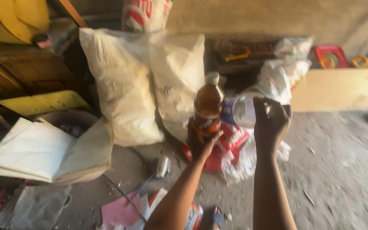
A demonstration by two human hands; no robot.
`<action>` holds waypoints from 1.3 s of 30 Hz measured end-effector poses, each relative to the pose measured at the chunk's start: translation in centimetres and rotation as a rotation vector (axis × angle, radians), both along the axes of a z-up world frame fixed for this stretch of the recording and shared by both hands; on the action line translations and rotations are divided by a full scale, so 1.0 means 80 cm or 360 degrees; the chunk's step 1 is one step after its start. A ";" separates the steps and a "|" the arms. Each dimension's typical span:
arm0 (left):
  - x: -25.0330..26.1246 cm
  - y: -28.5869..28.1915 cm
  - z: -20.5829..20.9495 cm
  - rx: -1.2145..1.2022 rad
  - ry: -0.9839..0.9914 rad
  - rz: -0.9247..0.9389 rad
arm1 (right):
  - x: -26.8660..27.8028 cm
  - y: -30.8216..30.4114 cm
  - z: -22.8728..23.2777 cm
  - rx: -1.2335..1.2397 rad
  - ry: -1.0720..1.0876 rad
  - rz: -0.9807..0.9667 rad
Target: The person moves a toy truck, then picks up a coiled hose and places it against a wall. They then gather several plastic bottles and jugs from the floor and a shelf, carrying them to a large white sack and placing them inside. The person repeats this process with additional bottles, including soda bottles, and continues to fill the sack with collected items.
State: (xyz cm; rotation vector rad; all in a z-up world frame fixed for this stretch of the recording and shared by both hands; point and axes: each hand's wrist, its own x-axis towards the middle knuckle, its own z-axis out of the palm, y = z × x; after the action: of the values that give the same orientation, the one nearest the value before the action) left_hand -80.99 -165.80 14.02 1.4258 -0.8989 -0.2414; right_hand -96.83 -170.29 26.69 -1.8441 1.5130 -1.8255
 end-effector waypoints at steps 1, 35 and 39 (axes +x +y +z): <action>0.002 -0.025 0.006 0.0053 0.0008 0.0044 | 0.005 -0.030 0.003 -0.0003 -0.0016 0.0041; 0.458 -0.650 0.122 0.1173 -0.0196 0.0187 | 0.448 -0.687 0.007 -0.0032 0.0449 0.0535; 0.491 -0.687 0.051 0.1454 -0.0065 0.0025 | 0.501 -0.761 -0.075 0.0083 0.0820 0.0500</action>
State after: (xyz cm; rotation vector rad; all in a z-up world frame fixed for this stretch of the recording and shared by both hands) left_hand -41.69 -220.75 18.11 2.2779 -0.8399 -0.6702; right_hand -56.76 -231.19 20.72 -2.4836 1.2745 -1.2189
